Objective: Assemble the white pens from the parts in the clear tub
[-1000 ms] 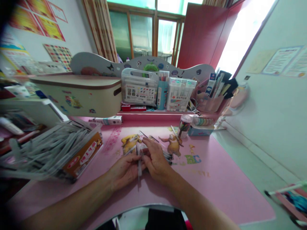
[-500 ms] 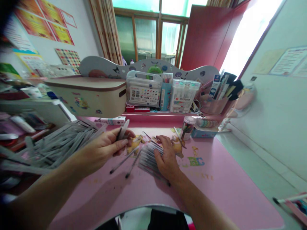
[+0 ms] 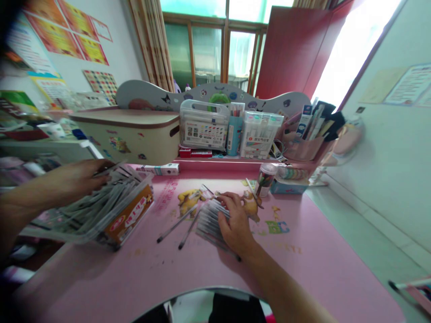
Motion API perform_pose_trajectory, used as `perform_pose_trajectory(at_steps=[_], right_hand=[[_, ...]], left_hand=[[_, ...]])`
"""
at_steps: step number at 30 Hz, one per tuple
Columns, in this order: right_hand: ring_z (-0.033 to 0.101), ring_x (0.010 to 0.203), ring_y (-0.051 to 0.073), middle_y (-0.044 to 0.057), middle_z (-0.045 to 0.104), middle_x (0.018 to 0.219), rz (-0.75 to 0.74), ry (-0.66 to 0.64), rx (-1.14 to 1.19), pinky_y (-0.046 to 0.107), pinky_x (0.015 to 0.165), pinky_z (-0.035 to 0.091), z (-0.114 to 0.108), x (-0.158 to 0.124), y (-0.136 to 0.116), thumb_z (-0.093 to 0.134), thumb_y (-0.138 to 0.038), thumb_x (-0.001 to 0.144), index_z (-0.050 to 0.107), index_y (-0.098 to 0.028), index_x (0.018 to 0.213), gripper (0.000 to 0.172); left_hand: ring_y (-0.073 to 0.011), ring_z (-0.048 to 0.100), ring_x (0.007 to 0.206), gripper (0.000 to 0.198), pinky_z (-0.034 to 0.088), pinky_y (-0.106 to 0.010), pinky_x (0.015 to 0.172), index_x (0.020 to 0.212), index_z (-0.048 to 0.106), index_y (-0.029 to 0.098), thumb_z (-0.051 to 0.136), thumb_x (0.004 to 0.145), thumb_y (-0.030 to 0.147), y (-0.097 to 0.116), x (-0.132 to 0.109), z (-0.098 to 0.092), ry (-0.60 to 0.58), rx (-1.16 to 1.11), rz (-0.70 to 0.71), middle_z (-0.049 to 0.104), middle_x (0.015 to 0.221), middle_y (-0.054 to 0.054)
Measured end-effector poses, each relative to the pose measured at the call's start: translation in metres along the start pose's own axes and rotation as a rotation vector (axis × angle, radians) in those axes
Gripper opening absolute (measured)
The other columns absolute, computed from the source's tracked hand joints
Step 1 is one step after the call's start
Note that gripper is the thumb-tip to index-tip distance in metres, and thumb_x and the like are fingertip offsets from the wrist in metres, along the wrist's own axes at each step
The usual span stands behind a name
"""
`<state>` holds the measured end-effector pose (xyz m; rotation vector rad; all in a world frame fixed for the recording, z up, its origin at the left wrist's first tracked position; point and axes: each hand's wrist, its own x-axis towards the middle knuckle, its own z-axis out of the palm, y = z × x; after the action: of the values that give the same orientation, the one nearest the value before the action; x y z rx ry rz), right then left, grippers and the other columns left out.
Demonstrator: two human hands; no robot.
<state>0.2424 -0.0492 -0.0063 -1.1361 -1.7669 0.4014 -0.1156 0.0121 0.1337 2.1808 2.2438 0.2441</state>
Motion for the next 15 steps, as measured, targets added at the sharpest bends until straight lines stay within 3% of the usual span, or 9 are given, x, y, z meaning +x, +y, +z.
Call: perform_pose_trajectory(at_steps=[5,10,15], right_hand=[[0.057,0.101,0.021,0.01,0.051,0.122,-0.002,-0.003,0.021,0.038,0.087,0.051,-0.0002,-0.0001,0.0033,0.049,-0.008,0.083,0.056,-0.022,0.118,0.038],[0.057,0.098,0.02,0.009,0.051,0.121,-0.013,-0.002,0.008,0.038,0.085,0.052,0.0004,-0.0005,0.0038,0.049,-0.008,0.084,0.055,-0.022,0.118,0.037],[0.057,0.096,0.019,0.01,0.052,0.12,-0.005,-0.009,0.009,0.037,0.082,0.053,0.0007,0.0002,0.0038,0.049,-0.009,0.084,0.056,-0.021,0.116,0.035]], left_hand=[[-0.0264,0.06,0.108,0.039,0.04,-0.033,0.1,0.12,0.058,0.007,0.052,0.085,0.021,-0.0044,-0.0023,0.0061,0.013,-0.03,0.054,0.067,0.116,-0.011],[-0.0279,0.062,0.105,0.047,0.043,-0.035,0.095,0.127,0.055,0.007,0.04,0.089,0.03,-0.0104,-0.0013,0.0052,-0.084,0.038,0.098,0.067,0.117,-0.015],[-0.0289,0.062,0.104,0.044,0.044,-0.037,0.094,0.119,0.059,0.006,0.036,0.088,0.027,-0.0092,0.0,0.0056,-0.001,0.115,0.1,0.067,0.115,-0.016]])
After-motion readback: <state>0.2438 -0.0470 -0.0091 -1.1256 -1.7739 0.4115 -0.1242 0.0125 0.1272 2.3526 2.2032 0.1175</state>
